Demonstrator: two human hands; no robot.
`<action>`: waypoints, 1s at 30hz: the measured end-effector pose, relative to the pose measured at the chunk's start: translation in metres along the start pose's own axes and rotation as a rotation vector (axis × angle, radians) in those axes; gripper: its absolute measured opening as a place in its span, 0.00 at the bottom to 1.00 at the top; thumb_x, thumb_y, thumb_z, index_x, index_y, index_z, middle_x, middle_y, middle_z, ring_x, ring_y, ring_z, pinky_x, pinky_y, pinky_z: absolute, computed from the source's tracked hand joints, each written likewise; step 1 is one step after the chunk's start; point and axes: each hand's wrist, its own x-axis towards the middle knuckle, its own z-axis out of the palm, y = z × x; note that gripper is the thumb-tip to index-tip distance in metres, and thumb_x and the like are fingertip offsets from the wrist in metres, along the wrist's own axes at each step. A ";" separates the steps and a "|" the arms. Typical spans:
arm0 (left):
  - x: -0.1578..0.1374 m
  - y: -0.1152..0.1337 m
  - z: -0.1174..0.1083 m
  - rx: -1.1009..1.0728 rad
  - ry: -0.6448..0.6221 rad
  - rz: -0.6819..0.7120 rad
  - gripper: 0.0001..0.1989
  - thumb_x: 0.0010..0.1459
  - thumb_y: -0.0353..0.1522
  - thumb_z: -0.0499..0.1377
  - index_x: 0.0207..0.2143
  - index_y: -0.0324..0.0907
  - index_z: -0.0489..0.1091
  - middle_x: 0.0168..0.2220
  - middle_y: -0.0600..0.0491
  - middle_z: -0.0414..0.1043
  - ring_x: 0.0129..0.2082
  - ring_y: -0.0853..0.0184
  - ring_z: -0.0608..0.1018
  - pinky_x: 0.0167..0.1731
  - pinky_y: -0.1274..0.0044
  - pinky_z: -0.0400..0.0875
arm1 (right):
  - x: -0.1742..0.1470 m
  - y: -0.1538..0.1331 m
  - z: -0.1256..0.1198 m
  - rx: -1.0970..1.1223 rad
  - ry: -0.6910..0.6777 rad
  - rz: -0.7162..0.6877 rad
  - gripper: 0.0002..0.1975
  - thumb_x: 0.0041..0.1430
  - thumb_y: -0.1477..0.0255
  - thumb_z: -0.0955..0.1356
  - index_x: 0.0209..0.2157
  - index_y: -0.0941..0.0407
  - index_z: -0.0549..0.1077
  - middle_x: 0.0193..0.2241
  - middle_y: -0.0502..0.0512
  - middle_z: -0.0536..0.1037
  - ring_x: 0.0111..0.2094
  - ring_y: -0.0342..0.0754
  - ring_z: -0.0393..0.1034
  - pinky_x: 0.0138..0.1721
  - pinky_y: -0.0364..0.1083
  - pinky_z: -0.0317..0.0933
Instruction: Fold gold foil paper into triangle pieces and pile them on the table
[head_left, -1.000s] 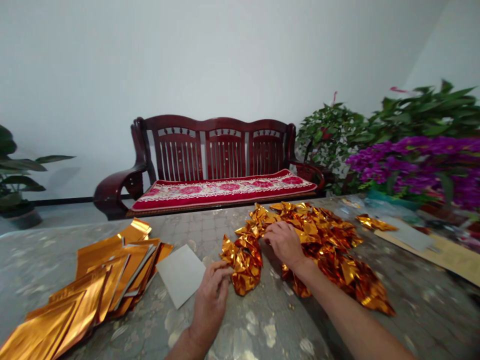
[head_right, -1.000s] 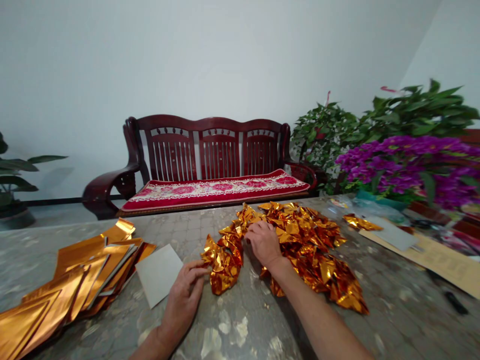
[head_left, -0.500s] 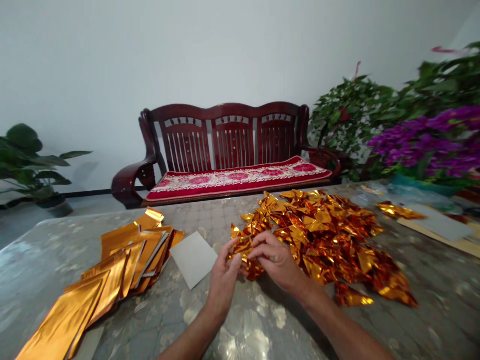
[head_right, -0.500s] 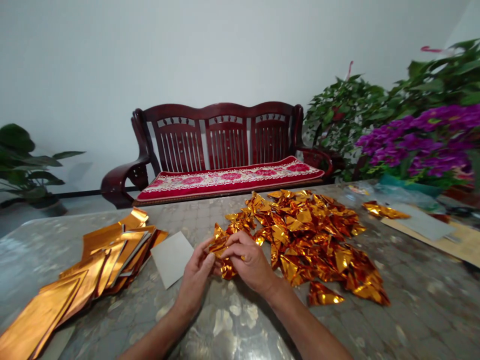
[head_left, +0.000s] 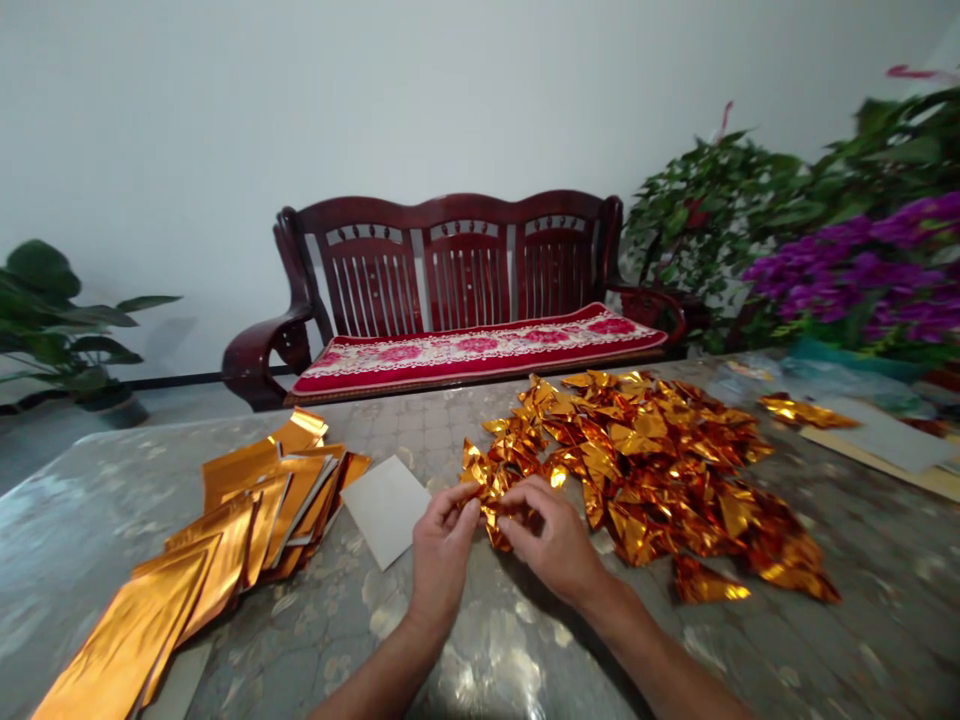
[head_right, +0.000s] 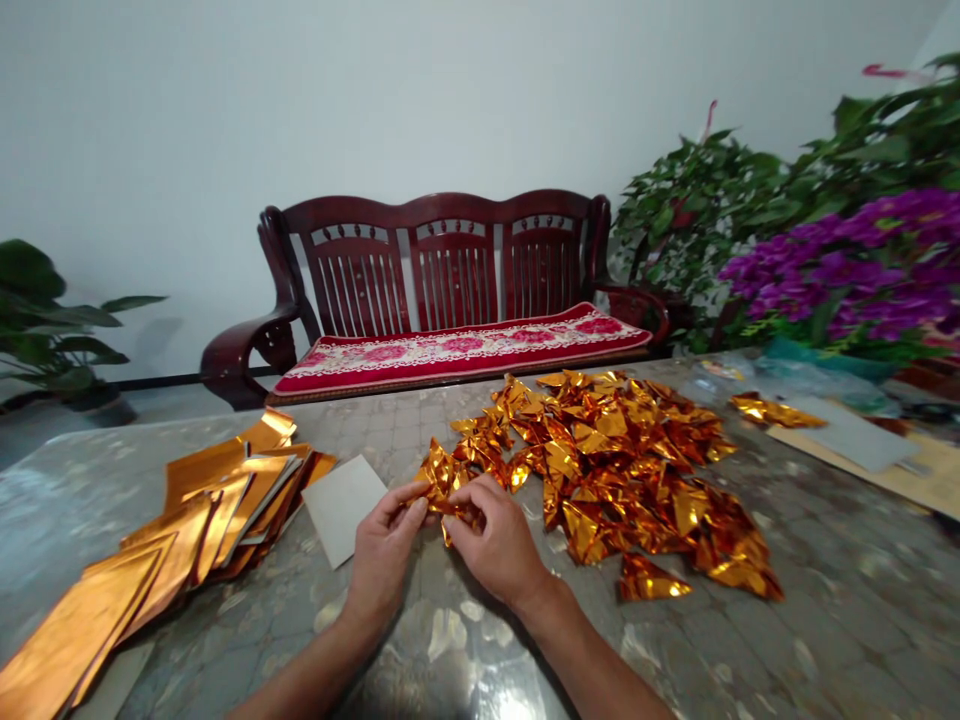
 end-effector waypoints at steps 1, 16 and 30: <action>0.000 0.000 0.000 0.004 -0.001 0.000 0.16 0.51 0.39 0.66 0.40 0.39 0.78 0.39 0.47 0.80 0.39 0.62 0.81 0.40 0.73 0.76 | 0.000 -0.001 0.001 -0.026 0.012 0.007 0.02 0.55 0.76 0.68 0.31 0.55 0.75 0.30 0.51 0.73 0.30 0.45 0.68 0.32 0.43 0.61; -0.006 -0.003 0.008 -0.033 0.049 -0.026 0.18 0.45 0.32 0.68 0.40 0.40 0.70 0.34 0.51 0.79 0.33 0.66 0.81 0.35 0.76 0.76 | -0.006 -0.002 0.015 -0.128 0.013 0.048 0.07 0.61 0.75 0.64 0.33 0.54 0.74 0.32 0.53 0.76 0.36 0.49 0.72 0.38 0.45 0.61; -0.008 -0.008 0.012 -0.145 0.044 0.023 0.16 0.48 0.28 0.66 0.40 0.42 0.66 0.35 0.55 0.77 0.34 0.69 0.80 0.38 0.78 0.74 | -0.006 -0.007 0.031 0.043 0.094 0.201 0.09 0.57 0.77 0.65 0.40 0.54 0.68 0.32 0.51 0.79 0.32 0.46 0.74 0.35 0.45 0.66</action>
